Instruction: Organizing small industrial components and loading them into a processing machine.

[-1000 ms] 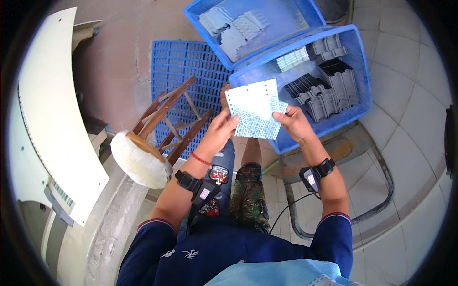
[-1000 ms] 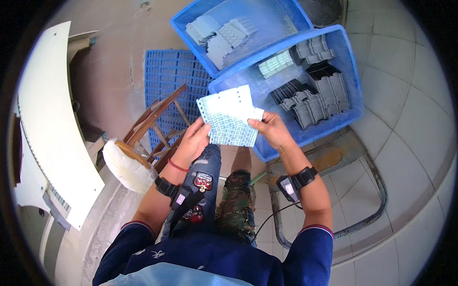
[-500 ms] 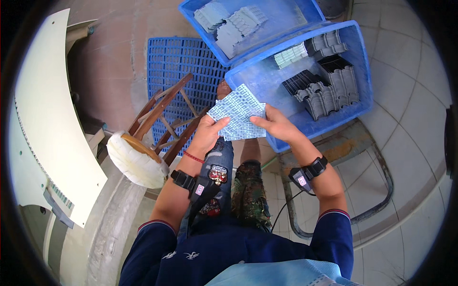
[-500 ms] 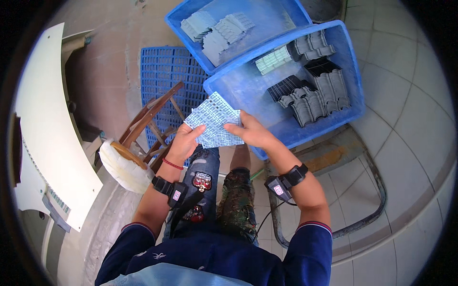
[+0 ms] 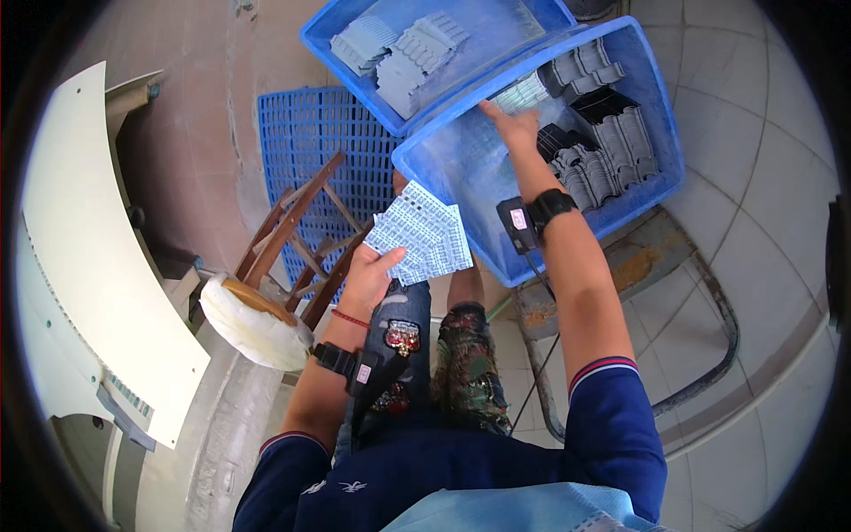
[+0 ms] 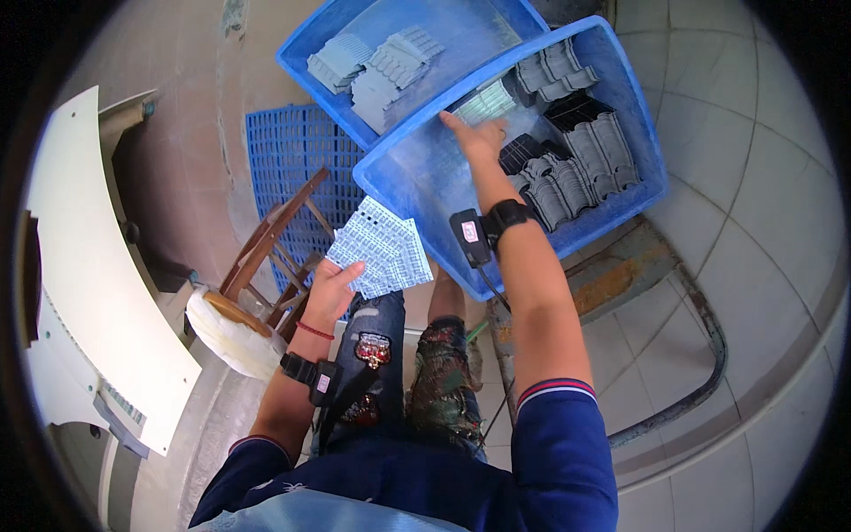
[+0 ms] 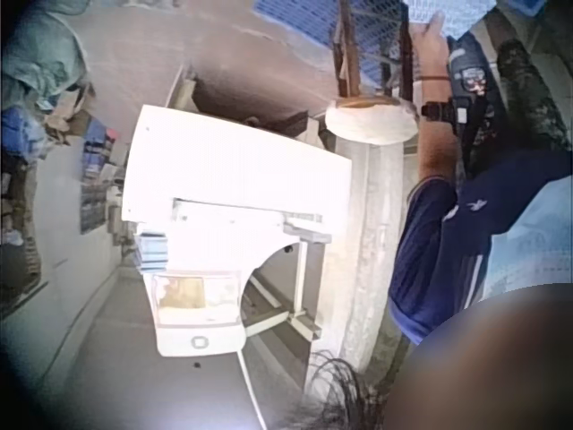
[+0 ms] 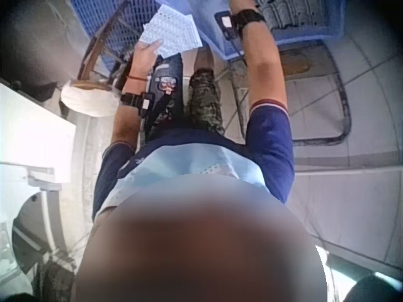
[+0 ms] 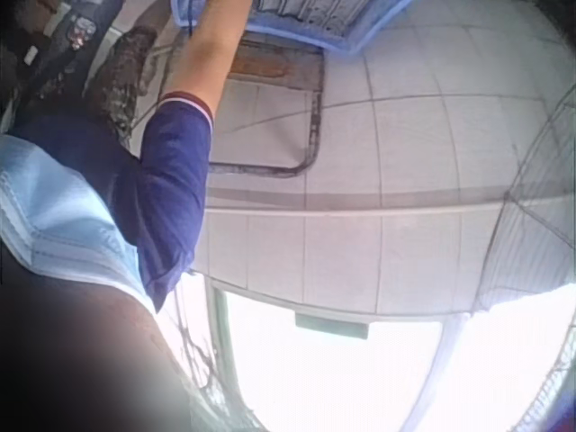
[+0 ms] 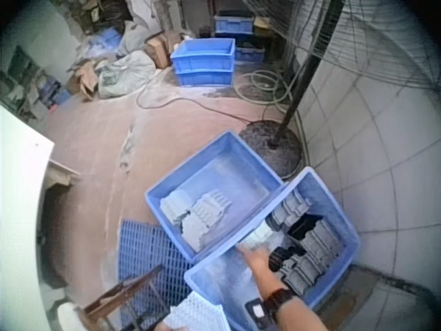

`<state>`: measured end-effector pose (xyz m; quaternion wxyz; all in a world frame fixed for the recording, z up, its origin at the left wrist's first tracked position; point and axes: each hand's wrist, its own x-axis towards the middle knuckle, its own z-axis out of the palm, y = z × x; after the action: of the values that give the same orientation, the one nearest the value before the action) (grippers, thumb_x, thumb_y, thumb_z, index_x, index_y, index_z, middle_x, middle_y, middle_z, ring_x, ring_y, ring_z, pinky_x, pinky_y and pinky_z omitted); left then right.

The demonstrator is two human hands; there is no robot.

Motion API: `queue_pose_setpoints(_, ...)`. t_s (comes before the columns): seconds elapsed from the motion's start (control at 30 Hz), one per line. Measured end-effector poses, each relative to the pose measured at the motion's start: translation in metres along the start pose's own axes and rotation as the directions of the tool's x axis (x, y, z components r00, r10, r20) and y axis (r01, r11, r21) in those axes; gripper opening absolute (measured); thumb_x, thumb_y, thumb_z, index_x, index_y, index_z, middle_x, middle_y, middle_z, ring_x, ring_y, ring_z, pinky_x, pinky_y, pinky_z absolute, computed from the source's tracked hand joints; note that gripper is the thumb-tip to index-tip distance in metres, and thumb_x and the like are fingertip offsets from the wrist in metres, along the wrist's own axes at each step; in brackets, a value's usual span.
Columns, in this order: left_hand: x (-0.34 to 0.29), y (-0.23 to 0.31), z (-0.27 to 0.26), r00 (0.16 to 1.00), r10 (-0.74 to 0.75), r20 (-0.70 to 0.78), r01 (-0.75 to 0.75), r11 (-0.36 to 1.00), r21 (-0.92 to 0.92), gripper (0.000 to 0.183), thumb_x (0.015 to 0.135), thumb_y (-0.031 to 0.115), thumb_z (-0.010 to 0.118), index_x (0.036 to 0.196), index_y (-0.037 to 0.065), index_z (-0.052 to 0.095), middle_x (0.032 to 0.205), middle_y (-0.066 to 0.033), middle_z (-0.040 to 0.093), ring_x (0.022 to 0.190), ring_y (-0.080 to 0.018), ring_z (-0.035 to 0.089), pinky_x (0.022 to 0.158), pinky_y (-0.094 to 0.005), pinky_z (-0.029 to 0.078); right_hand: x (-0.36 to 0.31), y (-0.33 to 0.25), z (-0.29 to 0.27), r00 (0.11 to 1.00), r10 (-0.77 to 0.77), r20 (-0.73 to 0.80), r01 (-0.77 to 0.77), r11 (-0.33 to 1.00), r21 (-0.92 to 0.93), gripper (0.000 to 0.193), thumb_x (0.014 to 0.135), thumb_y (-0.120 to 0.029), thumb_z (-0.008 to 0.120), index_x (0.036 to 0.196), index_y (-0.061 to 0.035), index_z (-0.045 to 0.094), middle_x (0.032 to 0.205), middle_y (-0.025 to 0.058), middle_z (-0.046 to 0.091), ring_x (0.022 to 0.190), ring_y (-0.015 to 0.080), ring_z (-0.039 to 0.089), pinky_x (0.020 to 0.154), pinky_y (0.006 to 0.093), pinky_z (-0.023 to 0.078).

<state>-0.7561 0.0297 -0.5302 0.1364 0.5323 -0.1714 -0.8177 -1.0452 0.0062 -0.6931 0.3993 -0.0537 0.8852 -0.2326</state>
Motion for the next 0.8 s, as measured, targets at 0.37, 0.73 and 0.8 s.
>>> queue_pose_setpoints(0.37, -0.003, -0.009, 0.006, 0.998, -0.051, 0.042, 0.049, 0.997, 0.056, 0.041, 0.081, -0.006, 0.054, 0.121, -0.003, 0.047, 0.116, -0.0114, 0.056, 0.105, -0.0197, 0.054, 0.09, -0.0344, 0.043, 0.02, 0.042, 0.011, 0.998, -0.068, -0.002, 0.066, 0.959, 0.277, 0.099, 0.052, -0.024, 0.082, 0.121, 0.0157, 0.023, 0.117, 0.0322, 0.045, 0.11, 0.036, 0.049, 0.094, 0.0344, 0.038)
queue_pose_setpoints(0.73, -0.006, -0.011, 0.015, 0.998, -0.048, 0.028, 0.046, 0.996, 0.081, 0.035, 0.081, -0.005, 0.055, 0.117, -0.003, 0.051, 0.111, -0.0081, 0.059, 0.099, -0.0156, 0.056, 0.088, -0.0299, 0.043, 0.021, 0.073, 0.015, 0.991, 0.004, -0.133, 0.076, 0.805, 0.589, 0.075, 0.061, -0.01, 0.08, 0.117, 0.014, 0.036, 0.118, 0.0199, 0.048, 0.104, 0.0246, 0.05, 0.089, 0.0328, 0.04)
queue_pose_setpoints(0.8, -0.008, -0.01, 0.012, 0.998, -0.052, 0.02, 0.05, 0.995, 0.085, 0.035, 0.082, -0.005, 0.054, 0.116, -0.003, 0.051, 0.111, -0.0082, 0.058, 0.1, -0.0156, 0.056, 0.088, -0.0299, 0.043, 0.01, 0.056, 0.014, 0.996, 0.004, -0.091, 0.056, 0.756, 0.652, 0.075, 0.062, -0.012, 0.08, 0.118, 0.014, 0.037, 0.118, 0.0198, 0.048, 0.105, 0.0242, 0.05, 0.089, 0.0327, 0.04)
